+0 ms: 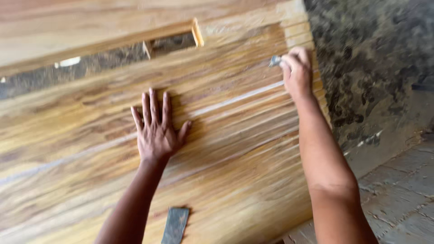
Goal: The person sands a large wooden surface using a sanding block, moving it back and forth across the wood grain to smooth the surface. The person works on different sections of the board, including edges and the main surface area.
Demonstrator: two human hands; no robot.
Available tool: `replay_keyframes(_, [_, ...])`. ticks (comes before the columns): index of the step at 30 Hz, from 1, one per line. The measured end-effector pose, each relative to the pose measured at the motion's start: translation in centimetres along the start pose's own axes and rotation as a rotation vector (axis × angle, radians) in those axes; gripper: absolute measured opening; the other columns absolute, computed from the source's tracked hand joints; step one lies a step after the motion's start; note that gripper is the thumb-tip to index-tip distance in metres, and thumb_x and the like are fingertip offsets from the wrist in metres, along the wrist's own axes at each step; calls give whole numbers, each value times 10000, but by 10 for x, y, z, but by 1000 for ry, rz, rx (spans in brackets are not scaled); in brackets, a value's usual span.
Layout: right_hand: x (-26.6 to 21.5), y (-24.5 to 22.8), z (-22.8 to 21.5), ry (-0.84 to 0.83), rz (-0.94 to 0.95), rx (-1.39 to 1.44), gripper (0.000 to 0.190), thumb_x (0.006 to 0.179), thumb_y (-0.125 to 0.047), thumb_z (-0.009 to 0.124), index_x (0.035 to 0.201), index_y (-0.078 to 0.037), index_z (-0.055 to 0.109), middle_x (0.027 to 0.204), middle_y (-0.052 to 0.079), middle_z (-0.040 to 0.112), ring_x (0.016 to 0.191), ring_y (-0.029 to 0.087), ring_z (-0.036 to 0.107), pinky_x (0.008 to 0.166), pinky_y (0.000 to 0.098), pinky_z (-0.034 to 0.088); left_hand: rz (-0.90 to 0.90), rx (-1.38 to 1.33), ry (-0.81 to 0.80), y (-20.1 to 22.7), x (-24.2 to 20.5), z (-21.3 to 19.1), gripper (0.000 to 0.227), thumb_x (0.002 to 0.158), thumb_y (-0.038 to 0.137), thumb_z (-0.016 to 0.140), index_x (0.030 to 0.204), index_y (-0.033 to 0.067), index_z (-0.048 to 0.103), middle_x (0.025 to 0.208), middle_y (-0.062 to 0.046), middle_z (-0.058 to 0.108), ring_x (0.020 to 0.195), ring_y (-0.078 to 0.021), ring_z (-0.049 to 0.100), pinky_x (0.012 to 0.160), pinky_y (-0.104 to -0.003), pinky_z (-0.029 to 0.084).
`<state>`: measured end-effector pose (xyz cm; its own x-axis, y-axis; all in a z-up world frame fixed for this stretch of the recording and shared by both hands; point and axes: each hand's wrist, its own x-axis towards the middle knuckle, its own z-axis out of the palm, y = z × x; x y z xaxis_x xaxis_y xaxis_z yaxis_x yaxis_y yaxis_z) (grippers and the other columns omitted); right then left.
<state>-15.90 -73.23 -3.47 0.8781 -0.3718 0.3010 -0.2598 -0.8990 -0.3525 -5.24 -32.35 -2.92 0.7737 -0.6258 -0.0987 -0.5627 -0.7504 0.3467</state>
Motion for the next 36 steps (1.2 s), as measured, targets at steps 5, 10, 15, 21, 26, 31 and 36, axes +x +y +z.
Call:
replay_keyframes(5, [-10, -44, 47, 105, -335, 175, 173, 790, 106, 716, 795, -52, 646, 873, 112, 556, 949, 274, 582, 1083, 645, 373, -9, -7, 20, 15, 3, -25, 933, 932, 659, 517, 1647, 108, 281, 1717, -202, 174, 1588, -385, 137, 1254, -625, 69])
replay_keyframes(10, [-10, 16, 21, -47, 42, 172, 93, 1040, 13, 657, 981, -59, 666, 1162, 90, 565, 1126, 272, 575, 956, 352, 540, -14, -6, -8, 8, -3, -12, 936, 921, 671, 527, 1625, 90, 319, 1691, -234, 219, 1567, -420, 163, 1238, -637, 82])
replay_keyframes(15, [-5, 52, 1, 63, -103, -63, 111, 1001, -34, 742, 924, -50, 664, 1155, 108, 568, 1175, 298, 556, 1059, 431, 548, -24, -15, 2, 5, -10, -6, 918, 926, 658, 529, 1625, 95, 336, 1692, -243, 237, 1571, -424, 177, 1238, -641, 88])
replay_keyframes(21, [-9, 58, 14, -40, -127, -99, 178, 1076, 43, 645, 929, -55, 665, 1184, 75, 589, 1272, 300, 538, 971, 318, 542, -11, -5, 43, 7, 0, -9, 926, 921, 668, 531, 1624, 96, 344, 1685, -252, 257, 1572, -412, 185, 1246, -641, 91])
replay_keyframes(26, [-27, 126, -8, -68, -61, -159, 115, 1042, 18, 704, 956, -55, 726, 1118, 99, 623, 1179, 261, 577, 1168, 437, 496, 0, 15, 19, 6, -14, -9, 923, 947, 674, 537, 1629, 84, 339, 1685, -262, 255, 1571, -422, 191, 1238, -644, 93])
replay_keyframes(31, [-14, 164, -14, -10, -175, -196, 114, 1043, 51, 663, 967, -15, 717, 1124, 121, 698, 1168, 274, 650, 1182, 430, 530, -6, 13, 63, 9, 3, -10, 921, 918, 669, 537, 1627, 117, 336, 1689, -221, 256, 1578, -392, 186, 1252, -635, 101])
replay_keyframes(36, [-21, 167, -8, -47, -157, -209, 161, 1103, 18, 629, 995, 1, 747, 1072, 133, 735, 1070, 282, 653, 954, 397, 507, -22, 24, 23, 4, -6, -5, 916, 918, 669, 542, 1624, 124, 331, 1686, -219, 248, 1571, -384, 179, 1243, -630, 109])
